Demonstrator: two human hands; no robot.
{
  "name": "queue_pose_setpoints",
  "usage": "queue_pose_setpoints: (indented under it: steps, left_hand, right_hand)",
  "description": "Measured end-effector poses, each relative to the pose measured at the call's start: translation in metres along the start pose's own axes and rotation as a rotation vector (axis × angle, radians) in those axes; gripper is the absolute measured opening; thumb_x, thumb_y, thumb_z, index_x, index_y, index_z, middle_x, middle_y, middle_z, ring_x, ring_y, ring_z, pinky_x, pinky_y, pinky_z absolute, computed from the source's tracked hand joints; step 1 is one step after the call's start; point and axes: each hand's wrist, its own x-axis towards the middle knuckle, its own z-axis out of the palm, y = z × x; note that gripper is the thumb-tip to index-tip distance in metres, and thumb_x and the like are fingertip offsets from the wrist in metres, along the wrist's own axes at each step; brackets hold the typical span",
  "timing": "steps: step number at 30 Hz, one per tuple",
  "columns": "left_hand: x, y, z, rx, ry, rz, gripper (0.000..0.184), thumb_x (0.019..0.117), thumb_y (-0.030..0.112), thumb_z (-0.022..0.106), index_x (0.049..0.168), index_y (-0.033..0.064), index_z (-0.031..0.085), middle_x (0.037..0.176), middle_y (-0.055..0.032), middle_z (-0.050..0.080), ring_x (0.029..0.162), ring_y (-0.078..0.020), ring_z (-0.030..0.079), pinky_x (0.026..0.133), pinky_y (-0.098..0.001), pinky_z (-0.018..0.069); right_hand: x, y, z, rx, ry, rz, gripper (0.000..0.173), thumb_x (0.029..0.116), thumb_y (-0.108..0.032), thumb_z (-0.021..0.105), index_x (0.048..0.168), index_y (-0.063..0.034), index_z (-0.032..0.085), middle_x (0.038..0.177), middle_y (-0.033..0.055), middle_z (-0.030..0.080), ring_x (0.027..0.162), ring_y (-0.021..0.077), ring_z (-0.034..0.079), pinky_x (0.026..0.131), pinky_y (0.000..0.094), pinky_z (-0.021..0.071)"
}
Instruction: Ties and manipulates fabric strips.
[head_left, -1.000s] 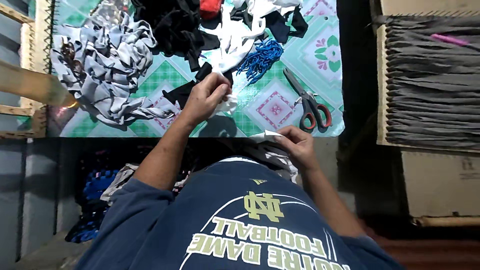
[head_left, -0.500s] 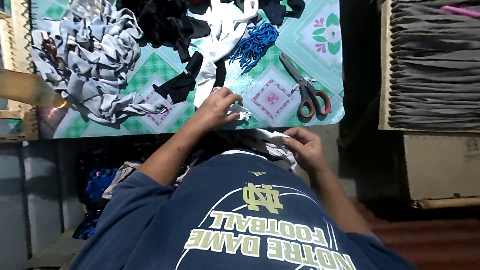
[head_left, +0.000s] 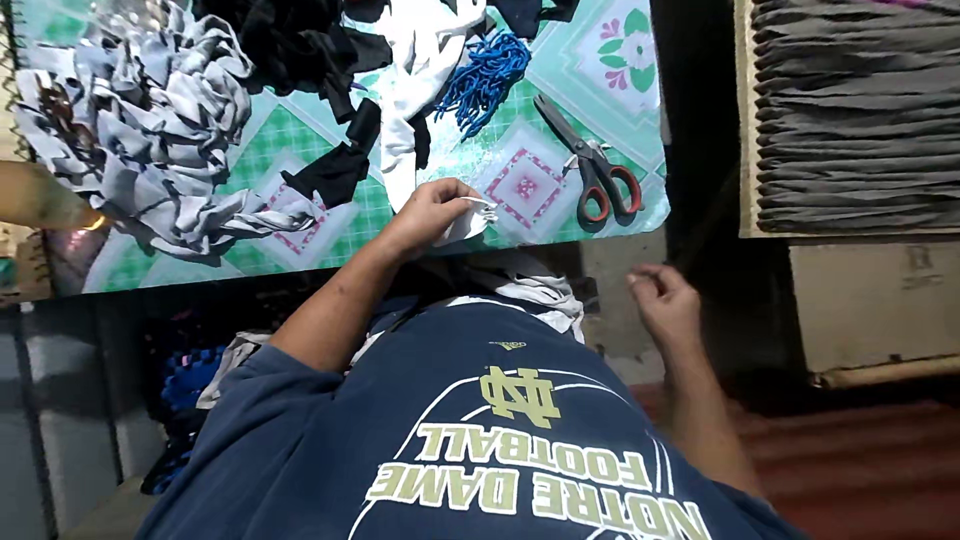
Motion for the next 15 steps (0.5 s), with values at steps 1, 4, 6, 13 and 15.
queue_pose_setpoints:
  steps: [1,4,6,13,15]
  left_hand:
    - [0.001,0.000,0.001,-0.031,0.013,0.003,0.010,0.1014,0.006,0.056,0.105,0.0022,0.065,0.088,-0.0001,0.064,0.076,-0.0036,0.060,0.073,-0.0231,0.0523]
    - [0.002,0.000,0.005,-0.068,0.042,0.037,0.006,0.1019,0.007,0.056,0.103,0.0035,0.062,0.086,0.0009,0.062,0.076,-0.0035,0.060,0.073,-0.0230,0.0520]
    - [0.000,0.001,0.006,-0.068,0.062,0.063,0.007,0.1022,0.009,0.057,0.103,0.0037,0.061,0.086,0.0008,0.062,0.077,-0.0036,0.060,0.075,-0.0232,0.0524]
    - [-0.006,0.003,0.003,-0.128,0.171,0.152,0.004,0.0995,0.007,0.060,0.102,0.0034,0.058,0.084,-0.0003,0.063,0.074,-0.0045,0.061,0.072,-0.0231,0.0530]
    - [-0.006,0.004,0.002,-0.129,0.194,0.176,0.005,0.0991,0.006,0.060,0.102,0.0033,0.057,0.085,-0.0007,0.063,0.074,-0.0047,0.061,0.071,-0.0229,0.0529]
  right_hand:
    - [0.006,-0.011,-0.002,-0.011,0.088,-0.113,0.035,0.1028,-0.015,0.055,0.126,0.0103,0.061,0.099,0.0270,0.063,0.078,0.0300,0.058,0.074,0.0484,0.0498]
    - [0.031,-0.058,-0.007,-0.125,0.179,-0.367,0.038,0.1042,-0.019,0.052,0.130,0.0078,0.060,0.114,0.0323,0.061,0.089,0.0414,0.062,0.079,0.0555,0.0520]
    - [0.051,-0.085,-0.004,-0.239,0.130,-0.447,0.041,0.1028,-0.019,0.055,0.134,0.0081,0.058,0.120,0.0369,0.059,0.105,0.0524,0.061,0.088,0.0644,0.0496]
    - [0.093,-0.127,0.009,-0.568,-0.134,-0.251,0.050,0.0959,-0.011,0.064,0.138,0.0107,0.050,0.128,0.0396,0.054,0.118,0.0596,0.055,0.093,0.0740,0.0428]
    - [0.094,-0.136,0.007,-0.624,-0.169,-0.180,0.047,0.0955,-0.011,0.065,0.135,0.0118,0.051,0.128,0.0385,0.054,0.114,0.0586,0.057,0.090,0.0729,0.0449]
